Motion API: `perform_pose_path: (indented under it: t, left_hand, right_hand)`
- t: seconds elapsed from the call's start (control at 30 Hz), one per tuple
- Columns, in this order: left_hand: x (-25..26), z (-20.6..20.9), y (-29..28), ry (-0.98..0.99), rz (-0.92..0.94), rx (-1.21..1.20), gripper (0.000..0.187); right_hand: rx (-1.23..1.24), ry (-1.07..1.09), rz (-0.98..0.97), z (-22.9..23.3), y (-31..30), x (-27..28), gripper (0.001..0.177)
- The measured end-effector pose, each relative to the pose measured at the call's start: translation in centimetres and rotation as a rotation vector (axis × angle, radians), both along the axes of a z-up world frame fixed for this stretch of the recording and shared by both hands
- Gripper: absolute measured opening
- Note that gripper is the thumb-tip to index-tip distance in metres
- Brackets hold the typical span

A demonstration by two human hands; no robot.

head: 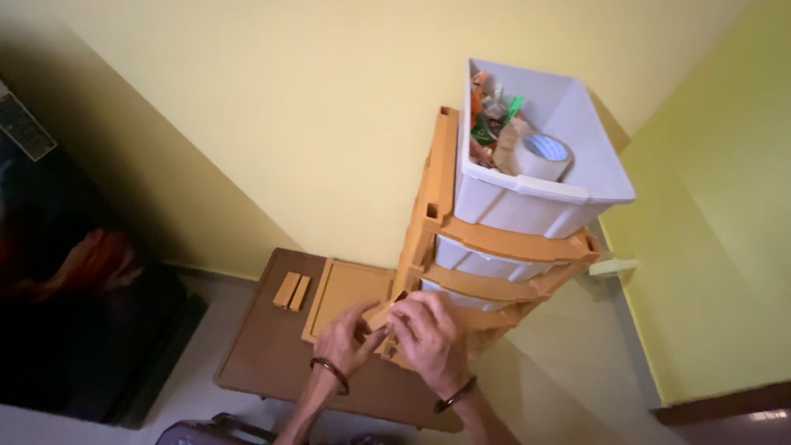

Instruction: The person assembles a plastic storage unit by inserting vertical support pieces into the frame, placing a white bin on top, and securing a lid. The person repeatedly adjusts the supports and aligns the components to complete the assembly.

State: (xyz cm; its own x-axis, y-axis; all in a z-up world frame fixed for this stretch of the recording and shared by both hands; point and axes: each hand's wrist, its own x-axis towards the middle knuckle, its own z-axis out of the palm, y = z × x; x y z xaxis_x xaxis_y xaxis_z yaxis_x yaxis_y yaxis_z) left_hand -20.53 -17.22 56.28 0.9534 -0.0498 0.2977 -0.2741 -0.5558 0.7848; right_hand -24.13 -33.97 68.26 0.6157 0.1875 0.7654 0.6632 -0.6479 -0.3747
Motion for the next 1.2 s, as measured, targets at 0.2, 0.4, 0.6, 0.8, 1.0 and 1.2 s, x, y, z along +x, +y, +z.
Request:
perform_pose_path:
  t: [0.2, 0.4, 0.6, 0.8, 1.0, 1.2]
  left_hand:
    - [2.6, 5.3, -1.0, -0.033, -0.198, 0.043, 0.053]
    - [6.1, 10.4, 0.4, -0.120, -0.340, 0.069, 0.054]
    - [10.2, 14.2, 1.4, -0.050, -0.435, -0.074, 0.057]
    - [14.8, 15.3, 2.6, -0.070, -0.640, -0.250, 0.058]
    - [19.5, 15.3, 1.8, 0.182, -0.743, -0.500, 0.046]
    - [27.4, 15.1, -0.5, 0.008, -0.656, -0.526, 0.044]
  right_hand:
    - [-0.085, -0.165, -0.068, 5.2, -1.5, 1.3, 0.023]
    - [-0.111, -0.159, -0.029, 9.1, -1.6, 2.7, 0.019]
    - [-0.150, -0.192, -0.035, 11.7, -0.8, 7.2, 0.016]
    - [-0.070, -0.116, -0.031, 14.4, -0.1, 10.5, 0.020]
    - [-0.113, -0.087, -0.095, 15.6, 0.8, 13.7, 0.019]
    - [-0.155, -0.104, -0.313, 16.2, -2.0, 15.3, 0.031]
